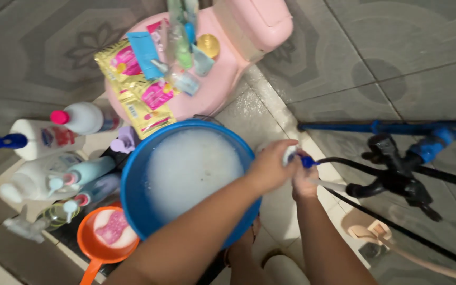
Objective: Clean a metal shelf with water and organize various soap and cleaning bottles.
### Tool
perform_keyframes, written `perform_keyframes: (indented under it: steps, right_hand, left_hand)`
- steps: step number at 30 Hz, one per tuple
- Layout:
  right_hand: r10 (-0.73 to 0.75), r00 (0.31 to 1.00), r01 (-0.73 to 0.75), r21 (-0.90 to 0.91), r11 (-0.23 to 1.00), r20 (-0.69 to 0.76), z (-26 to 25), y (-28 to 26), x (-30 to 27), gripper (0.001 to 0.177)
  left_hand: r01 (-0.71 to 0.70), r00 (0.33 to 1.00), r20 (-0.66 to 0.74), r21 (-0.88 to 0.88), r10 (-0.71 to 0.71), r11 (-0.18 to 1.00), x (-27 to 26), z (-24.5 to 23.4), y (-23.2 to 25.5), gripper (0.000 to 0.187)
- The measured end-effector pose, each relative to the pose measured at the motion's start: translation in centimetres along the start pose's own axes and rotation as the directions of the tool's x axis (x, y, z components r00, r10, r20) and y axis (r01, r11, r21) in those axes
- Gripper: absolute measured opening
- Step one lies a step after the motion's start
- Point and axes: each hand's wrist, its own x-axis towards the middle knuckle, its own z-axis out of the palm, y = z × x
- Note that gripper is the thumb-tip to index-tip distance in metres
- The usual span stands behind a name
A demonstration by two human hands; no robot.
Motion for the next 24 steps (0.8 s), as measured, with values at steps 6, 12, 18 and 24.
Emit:
perform_keyframes:
  steps: [6,12,18,24]
  right_hand:
    - [0.168,0.981,-0.174,-0.065,0.983,-0.093,1.6,-2.1,-2.6,0.030]
    - [0.129,0.979,-0.182,-0.395,0.900,-0.158,-1.5,-2.4,-3.9,0.023]
    - [-0.047,0.999,0.041,-0.325,0.945,-0.012,0.5,-4.7,-5.4,0.020]
    - [-0.182,0.983,0.165,-0.311,0.936,-0.026,1.3,-2.9,-4.8,0.020]
  left_hand:
    - [-0.019,0.976,-0.218,-0.131,-0.010,0.991,-3.7,-12.0,1.1,0.031]
    - [0.086,0.878,-0.466,-0.069,-0.108,0.994,-10.8,-20.4,-3.2,0.023]
    - [0.240,0.601,-0.680,0.655,0.420,0.716,-14.7,-33.1,-6.0,0.047]
    - [0.766,0.329,-0.927,0.148,-0.183,0.626,-16.1,-46.6,-16.2,0.078]
